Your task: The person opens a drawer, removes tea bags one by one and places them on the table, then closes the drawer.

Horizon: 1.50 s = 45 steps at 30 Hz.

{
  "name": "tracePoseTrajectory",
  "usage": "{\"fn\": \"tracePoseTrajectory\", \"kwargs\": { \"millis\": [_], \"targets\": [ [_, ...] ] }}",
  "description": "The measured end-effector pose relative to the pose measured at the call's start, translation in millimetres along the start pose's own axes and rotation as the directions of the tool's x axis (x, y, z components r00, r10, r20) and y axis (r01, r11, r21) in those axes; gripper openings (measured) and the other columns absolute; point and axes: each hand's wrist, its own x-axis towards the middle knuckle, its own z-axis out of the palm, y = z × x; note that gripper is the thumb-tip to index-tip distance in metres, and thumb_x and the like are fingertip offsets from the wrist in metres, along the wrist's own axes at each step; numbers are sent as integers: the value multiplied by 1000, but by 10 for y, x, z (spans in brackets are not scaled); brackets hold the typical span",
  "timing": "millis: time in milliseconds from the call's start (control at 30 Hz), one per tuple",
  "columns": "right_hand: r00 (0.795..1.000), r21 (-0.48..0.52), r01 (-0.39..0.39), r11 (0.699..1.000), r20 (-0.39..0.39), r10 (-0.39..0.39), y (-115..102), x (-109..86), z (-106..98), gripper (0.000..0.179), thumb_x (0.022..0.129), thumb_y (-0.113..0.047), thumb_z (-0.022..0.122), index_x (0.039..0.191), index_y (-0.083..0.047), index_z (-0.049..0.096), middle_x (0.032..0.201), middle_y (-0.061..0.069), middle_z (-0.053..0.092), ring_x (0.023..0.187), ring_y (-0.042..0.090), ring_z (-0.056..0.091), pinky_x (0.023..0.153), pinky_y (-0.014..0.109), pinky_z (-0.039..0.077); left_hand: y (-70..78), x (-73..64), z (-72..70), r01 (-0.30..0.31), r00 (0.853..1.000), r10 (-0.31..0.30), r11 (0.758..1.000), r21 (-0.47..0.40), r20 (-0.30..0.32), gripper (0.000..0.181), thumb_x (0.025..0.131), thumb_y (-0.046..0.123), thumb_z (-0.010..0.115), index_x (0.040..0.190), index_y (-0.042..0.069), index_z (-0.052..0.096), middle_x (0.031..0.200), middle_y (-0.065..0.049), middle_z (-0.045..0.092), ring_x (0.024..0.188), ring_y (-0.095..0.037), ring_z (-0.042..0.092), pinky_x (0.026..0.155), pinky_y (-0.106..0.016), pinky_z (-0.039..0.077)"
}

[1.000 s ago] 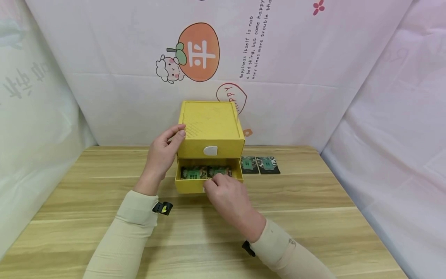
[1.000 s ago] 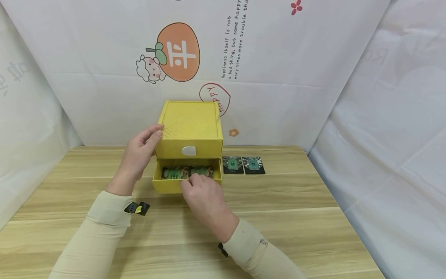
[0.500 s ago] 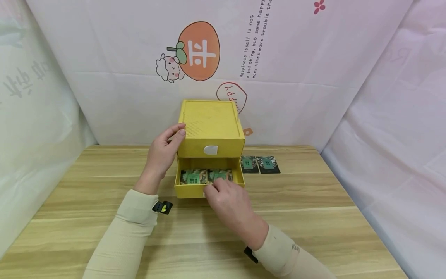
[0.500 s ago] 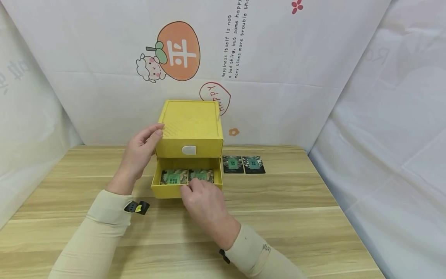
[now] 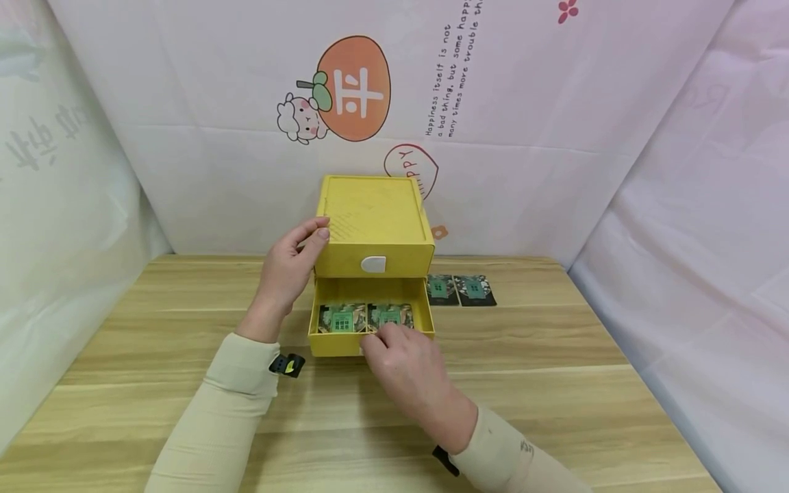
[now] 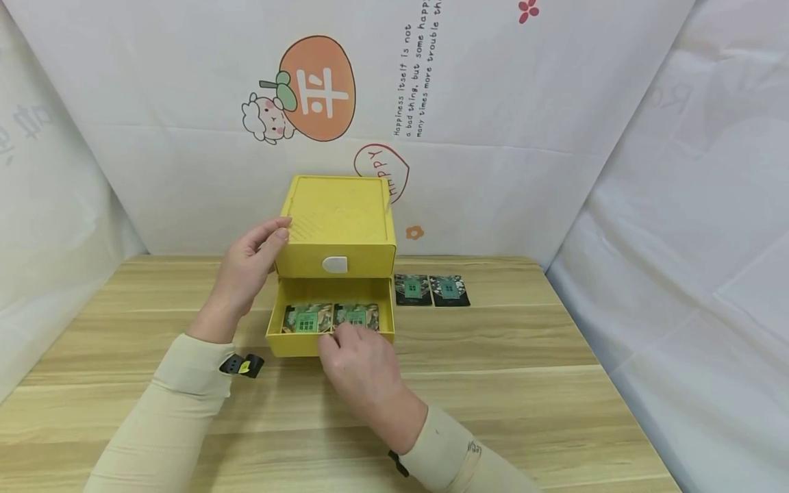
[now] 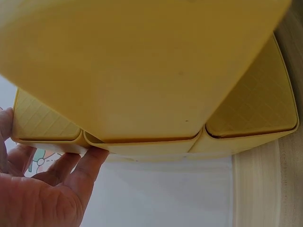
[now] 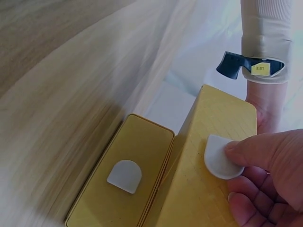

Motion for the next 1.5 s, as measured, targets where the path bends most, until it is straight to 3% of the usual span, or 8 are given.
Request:
{"fn": "tracePoseTrajectory", "kwargs": {
  "millis": [333,1000,1500],
  "targets": [
    [1000,9,2,1000,-5,-2,-43,-21,-34,13,94,-1,72,85,-9,75,77,4,68,61,14,62,51,27,54,-6,12,-6,12,1000,-12,1000,15,5,56,103,62,54,148,30,60,155,4,54,136,-26,56,109,-53,48],
    [1000,0,10,1000,8,-10,-153,-91,-146,19,90,6,61,82,-10,69,76,4,65,59,14,59,49,28,51,12,13,-15,13,1000,-13,1000,14,10,56,103,61,54,149,28,60,155,2,54,136,-27,57,108,-53,49],
    [998,-3,-1,1000,60,1,-202,-158,-212,12,87,1,76,86,-10,72,78,3,67,64,13,62,53,28,55,25,-4,-10,7,1000,-7,1000,14,13,57,104,61,53,149,27,59,155,1,54,137,-27,56,109,-54,48]
  ]
}}
